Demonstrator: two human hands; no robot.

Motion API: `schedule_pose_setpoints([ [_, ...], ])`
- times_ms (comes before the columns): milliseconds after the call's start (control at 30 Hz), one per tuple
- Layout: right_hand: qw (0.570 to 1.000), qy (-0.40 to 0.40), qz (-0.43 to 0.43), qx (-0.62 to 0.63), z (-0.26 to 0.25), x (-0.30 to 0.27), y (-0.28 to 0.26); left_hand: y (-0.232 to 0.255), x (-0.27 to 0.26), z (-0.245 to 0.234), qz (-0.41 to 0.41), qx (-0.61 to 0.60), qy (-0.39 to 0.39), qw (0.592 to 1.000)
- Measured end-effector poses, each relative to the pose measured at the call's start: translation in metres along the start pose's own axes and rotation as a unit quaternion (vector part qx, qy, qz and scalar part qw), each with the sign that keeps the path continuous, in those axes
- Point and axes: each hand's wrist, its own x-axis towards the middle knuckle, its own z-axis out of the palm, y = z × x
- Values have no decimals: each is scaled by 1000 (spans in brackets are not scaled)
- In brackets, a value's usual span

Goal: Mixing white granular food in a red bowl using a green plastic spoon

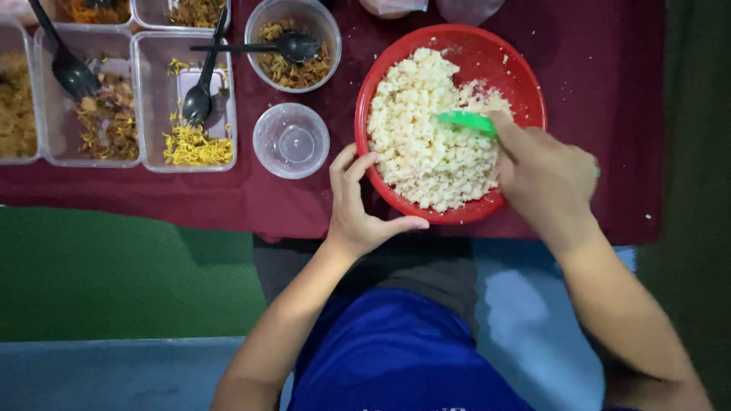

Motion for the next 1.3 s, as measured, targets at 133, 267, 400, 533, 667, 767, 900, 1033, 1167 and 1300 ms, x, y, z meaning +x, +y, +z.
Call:
schedule_pose_setpoints([
  [133, 994, 93, -37, 38, 7, 33, 20, 1, 6, 0, 11, 9, 18, 1000],
  [267, 984, 165, -54, 28, 25, 69, 21, 5, 3, -2, -8, 5, -3, 1000],
  [400, 968, 215, -132, 3, 50, 100, 12, 1, 0, 0, -13, 14, -11, 1000],
  [533, 990, 47, -111, 77, 47, 101, 13, 3, -2, 0, 1, 21, 0, 1000],
  [667, 948, -262, 6, 182, 4, 118, 13, 4, 4, 3, 19, 19, 5, 1000],
  [767, 905, -360, 71, 216, -30, 125, 7, 7, 1, 0, 10, 15, 2, 1000],
  [900, 895, -356, 84, 255, -33, 112, 15, 8, 1, -4, -5, 13, -12, 1000],
  [1033, 918, -250, 116, 285, -18, 81, 19, 2, 1, 0, 0, 3, -5, 1000],
  [1167, 967, -42, 14, 251, -8, 43, 21, -4, -2, 4, 11, -37, 21, 999],
  [1300, 972, 60, -41, 225, -27, 14, 21, 1, -3, -3, -12, -1, -20, 1000],
])
